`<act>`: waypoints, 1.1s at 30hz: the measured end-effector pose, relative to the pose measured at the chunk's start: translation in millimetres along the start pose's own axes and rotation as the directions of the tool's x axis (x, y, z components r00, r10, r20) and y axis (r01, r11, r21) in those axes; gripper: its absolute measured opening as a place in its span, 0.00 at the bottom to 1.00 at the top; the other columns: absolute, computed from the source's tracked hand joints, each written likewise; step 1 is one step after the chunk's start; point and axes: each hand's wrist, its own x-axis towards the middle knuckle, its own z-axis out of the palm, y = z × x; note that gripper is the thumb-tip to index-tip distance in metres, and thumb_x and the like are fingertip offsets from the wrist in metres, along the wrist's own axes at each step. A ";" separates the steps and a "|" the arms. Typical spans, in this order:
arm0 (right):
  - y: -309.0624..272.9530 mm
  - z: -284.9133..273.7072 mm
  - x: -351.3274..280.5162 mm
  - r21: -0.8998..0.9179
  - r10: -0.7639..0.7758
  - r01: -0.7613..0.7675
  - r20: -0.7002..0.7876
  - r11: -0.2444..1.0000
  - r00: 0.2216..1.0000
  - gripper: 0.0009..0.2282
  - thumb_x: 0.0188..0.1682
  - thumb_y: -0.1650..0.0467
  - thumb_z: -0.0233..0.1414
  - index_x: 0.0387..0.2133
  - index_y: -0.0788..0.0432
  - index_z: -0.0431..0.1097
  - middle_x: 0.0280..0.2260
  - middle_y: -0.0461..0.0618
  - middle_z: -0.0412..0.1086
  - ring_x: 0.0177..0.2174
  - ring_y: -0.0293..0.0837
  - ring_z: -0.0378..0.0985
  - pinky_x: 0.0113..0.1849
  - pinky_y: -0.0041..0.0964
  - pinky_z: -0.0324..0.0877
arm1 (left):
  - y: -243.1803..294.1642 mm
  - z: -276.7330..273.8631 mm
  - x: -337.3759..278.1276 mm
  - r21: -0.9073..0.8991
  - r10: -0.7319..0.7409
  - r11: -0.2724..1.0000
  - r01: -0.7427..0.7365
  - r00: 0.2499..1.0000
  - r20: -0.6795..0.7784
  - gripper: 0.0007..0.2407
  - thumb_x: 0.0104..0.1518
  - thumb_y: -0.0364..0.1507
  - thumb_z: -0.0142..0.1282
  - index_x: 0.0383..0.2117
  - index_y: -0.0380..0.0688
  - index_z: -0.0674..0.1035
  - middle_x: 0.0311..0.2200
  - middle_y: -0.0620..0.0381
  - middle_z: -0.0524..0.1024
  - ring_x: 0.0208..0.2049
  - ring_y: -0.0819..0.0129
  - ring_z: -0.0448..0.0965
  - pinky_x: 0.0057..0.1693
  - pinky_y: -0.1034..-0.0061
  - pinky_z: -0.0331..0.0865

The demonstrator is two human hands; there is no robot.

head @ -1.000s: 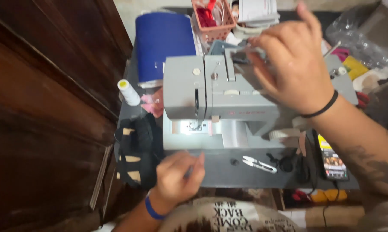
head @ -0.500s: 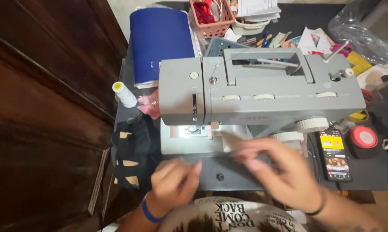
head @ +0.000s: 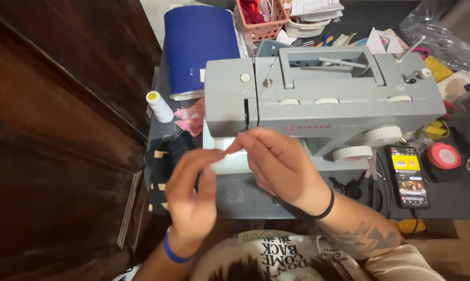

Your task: Threading a sewing machine, including preparing the bobbin and guiding the upper thread through the machine's tension and guide points.

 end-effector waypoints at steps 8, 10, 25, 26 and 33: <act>35.5 -6.2 -27.5 -0.509 -0.153 0.167 0.070 0.844 0.986 0.19 0.62 0.64 0.42 0.19 0.53 0.64 0.14 0.39 0.66 0.16 0.37 0.67 0.26 0.33 0.67 | 13.2 24.2 44.4 -0.485 -0.517 0.480 0.731 0.683 0.517 0.21 0.62 0.43 0.51 0.47 0.36 0.83 0.42 0.39 0.87 0.50 0.56 0.89 0.47 0.72 0.83; 42.7 -8.1 -33.9 -0.484 -0.182 0.233 0.151 0.843 0.972 0.16 0.62 0.64 0.41 0.27 0.55 0.70 0.14 0.39 0.66 0.17 0.36 0.68 0.27 0.31 0.68 | 12.7 27.5 42.9 -0.512 -0.509 0.472 0.718 0.696 0.507 0.20 0.63 0.42 0.52 0.45 0.35 0.84 0.34 0.47 0.84 0.42 0.59 0.88 0.46 0.73 0.81; 86.9 -85.0 -82.0 -0.534 -0.238 0.183 -0.035 0.825 0.971 0.08 0.56 0.72 0.53 0.37 0.58 0.82 0.25 0.49 0.85 0.29 0.44 0.88 0.39 0.45 0.82 | -29.7 82.6 -12.8 -0.420 -0.347 0.845 0.332 0.937 0.043 0.08 0.69 0.28 0.55 0.39 0.42 0.87 0.17 0.57 0.78 0.19 0.83 0.64 0.29 0.84 0.63; 90.1 -87.1 -84.8 -0.543 -0.218 0.152 -0.058 0.826 0.974 0.08 0.55 0.72 0.53 0.37 0.57 0.83 0.25 0.48 0.85 0.30 0.45 0.88 0.40 0.45 0.81 | -31.9 85.9 -13.8 -0.406 -0.303 0.865 0.296 0.952 0.049 0.08 0.70 0.28 0.55 0.38 0.42 0.87 0.16 0.57 0.77 0.19 0.83 0.63 0.31 0.83 0.64; 112.5 -109.6 -106.3 -0.497 -0.008 -0.090 -0.192 0.863 0.981 0.15 0.55 0.63 0.51 0.40 0.58 0.83 0.34 0.46 0.88 0.39 0.38 0.90 0.47 0.32 0.80 | -4.3 61.4 -11.1 -0.309 -0.257 0.925 0.220 0.963 -0.085 0.10 0.72 0.30 0.50 0.41 0.42 0.84 0.14 0.65 0.63 0.16 0.81 0.60 0.29 0.83 0.58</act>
